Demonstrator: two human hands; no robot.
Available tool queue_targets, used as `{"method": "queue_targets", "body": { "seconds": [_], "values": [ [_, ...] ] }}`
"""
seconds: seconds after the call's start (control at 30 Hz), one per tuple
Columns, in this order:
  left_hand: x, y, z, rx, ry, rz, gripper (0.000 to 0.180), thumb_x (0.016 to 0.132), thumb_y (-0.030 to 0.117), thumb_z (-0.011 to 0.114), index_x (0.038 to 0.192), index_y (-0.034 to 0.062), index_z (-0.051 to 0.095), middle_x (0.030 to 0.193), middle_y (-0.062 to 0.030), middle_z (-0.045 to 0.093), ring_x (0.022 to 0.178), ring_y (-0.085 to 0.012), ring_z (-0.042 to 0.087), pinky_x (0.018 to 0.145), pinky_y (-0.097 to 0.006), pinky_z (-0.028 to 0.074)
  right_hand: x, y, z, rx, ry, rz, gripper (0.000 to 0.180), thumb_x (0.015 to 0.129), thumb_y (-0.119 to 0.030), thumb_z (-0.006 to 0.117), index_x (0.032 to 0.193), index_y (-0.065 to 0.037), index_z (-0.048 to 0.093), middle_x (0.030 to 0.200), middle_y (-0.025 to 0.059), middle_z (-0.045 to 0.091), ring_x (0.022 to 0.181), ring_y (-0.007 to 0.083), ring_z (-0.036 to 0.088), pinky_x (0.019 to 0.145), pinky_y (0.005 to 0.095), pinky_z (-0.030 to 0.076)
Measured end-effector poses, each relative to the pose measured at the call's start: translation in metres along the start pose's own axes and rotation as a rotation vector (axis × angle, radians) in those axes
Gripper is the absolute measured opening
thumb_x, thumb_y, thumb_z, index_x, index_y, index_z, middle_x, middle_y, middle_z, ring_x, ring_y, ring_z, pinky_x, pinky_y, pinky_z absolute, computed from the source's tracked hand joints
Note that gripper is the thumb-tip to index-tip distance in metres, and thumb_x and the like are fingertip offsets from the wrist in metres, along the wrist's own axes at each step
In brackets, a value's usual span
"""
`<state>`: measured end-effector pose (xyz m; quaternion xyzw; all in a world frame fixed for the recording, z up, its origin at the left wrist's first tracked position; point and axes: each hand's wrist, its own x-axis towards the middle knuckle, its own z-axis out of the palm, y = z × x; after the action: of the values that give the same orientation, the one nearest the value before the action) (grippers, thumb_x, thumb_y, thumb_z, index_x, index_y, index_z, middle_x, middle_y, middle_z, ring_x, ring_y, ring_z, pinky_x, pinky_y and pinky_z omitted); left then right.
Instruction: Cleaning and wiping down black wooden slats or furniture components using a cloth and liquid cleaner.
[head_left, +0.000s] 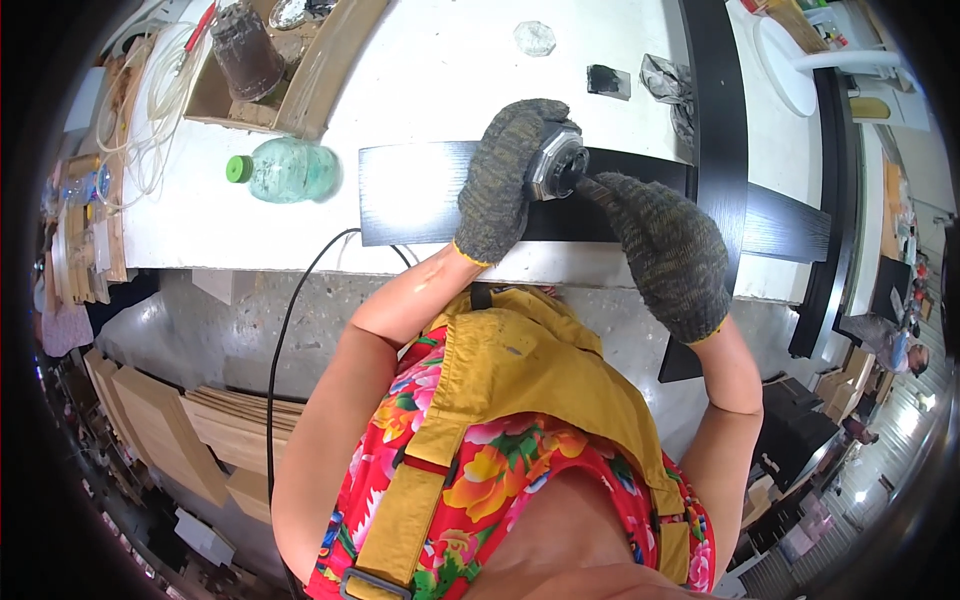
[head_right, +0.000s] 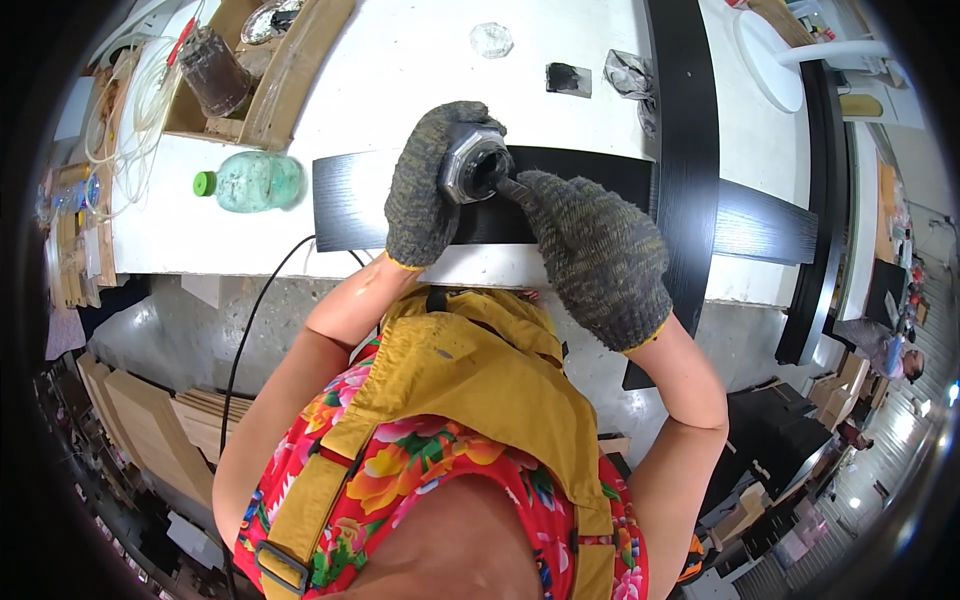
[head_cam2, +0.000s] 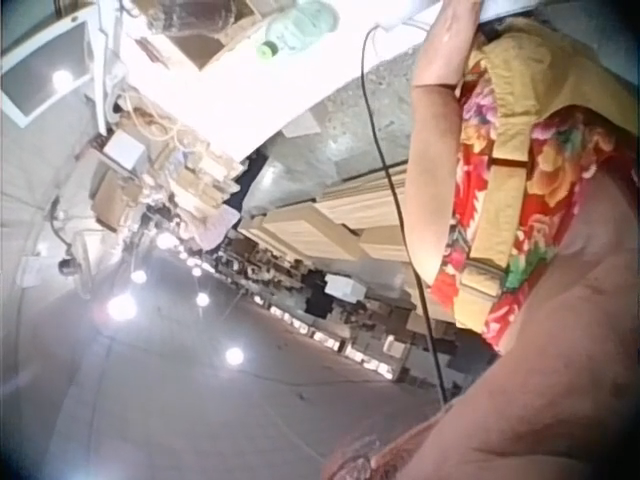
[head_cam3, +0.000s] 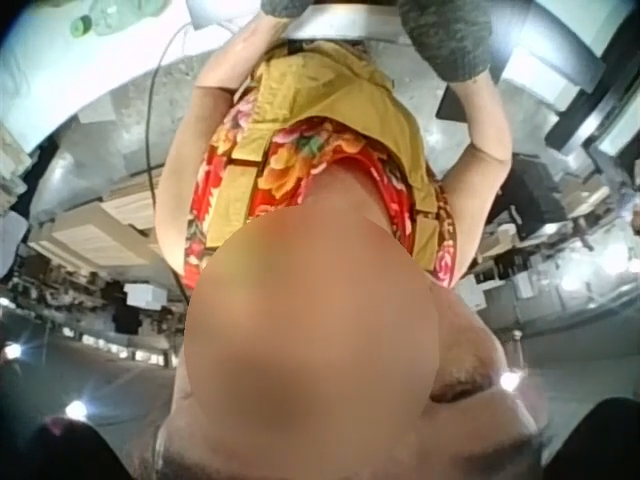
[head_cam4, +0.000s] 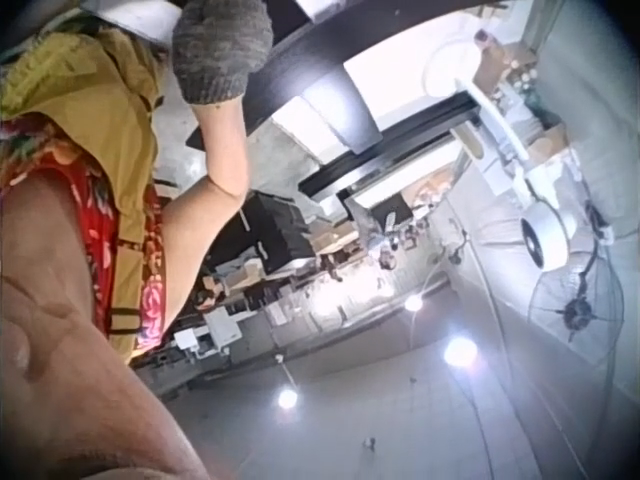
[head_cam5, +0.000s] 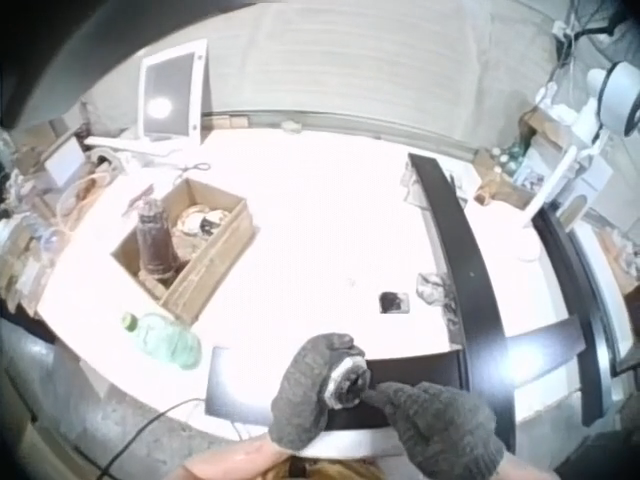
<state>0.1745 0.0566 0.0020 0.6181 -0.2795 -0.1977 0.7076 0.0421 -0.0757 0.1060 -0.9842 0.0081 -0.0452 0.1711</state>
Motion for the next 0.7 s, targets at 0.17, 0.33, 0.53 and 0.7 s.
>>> {"method": "queue_targets", "body": {
  "seconds": [0.17, 0.33, 0.53, 0.7],
  "values": [
    [0.006, -0.002, -0.002, -0.099, -0.015, 0.064, 0.035, 0.093, 0.004, 0.051, 0.127, -0.0012, 0.048, 0.117, -0.0144, 0.060, 0.109, -0.0224, 0.059, 0.095, -0.031, 0.049, 0.020, 0.000, 0.002, 0.501, -0.141, 0.382, 0.034, 0.091, -0.011, 0.055, 0.125, -0.007, 0.058, 0.114, 0.0094, 0.064, 0.102, 0.0245, 0.061, 0.087, 0.0372, 0.049],
    [0.009, 0.000, -0.001, 0.271, 0.047, 0.266, 0.030, 0.098, 0.014, 0.045, 0.124, 0.0020, 0.053, 0.119, -0.0093, 0.059, 0.106, -0.0165, 0.058, 0.093, -0.029, 0.048, 0.023, 0.006, 0.017, -0.285, 0.001, -0.035, 0.046, 0.085, -0.004, 0.051, 0.131, -0.006, 0.053, 0.093, 0.0110, 0.058, 0.081, 0.0255, 0.059, 0.070, 0.0372, 0.050],
    [0.014, -0.016, -0.003, -0.745, 0.059, -0.274, 0.046, 0.085, -0.013, 0.053, 0.129, -0.0004, 0.048, 0.125, -0.0143, 0.057, 0.113, -0.0208, 0.057, 0.098, -0.031, 0.048, 0.030, 0.005, 0.000, -0.338, -0.161, -0.115, 0.050, 0.079, -0.008, 0.054, 0.130, -0.007, 0.054, 0.087, 0.0101, 0.055, 0.077, 0.0254, 0.056, 0.067, 0.0372, 0.048],
    [0.012, -0.022, -0.007, 0.079, -0.118, 0.016, 0.045, 0.086, -0.014, 0.052, 0.128, -0.0003, 0.048, 0.123, -0.0142, 0.058, 0.112, -0.0180, 0.057, 0.098, -0.030, 0.048, 0.031, 0.005, -0.018, -0.434, -0.156, -0.187, 0.044, 0.080, -0.009, 0.056, 0.124, -0.007, 0.058, 0.089, 0.0098, 0.056, 0.079, 0.0256, 0.056, 0.069, 0.0381, 0.048]
  ]
}}
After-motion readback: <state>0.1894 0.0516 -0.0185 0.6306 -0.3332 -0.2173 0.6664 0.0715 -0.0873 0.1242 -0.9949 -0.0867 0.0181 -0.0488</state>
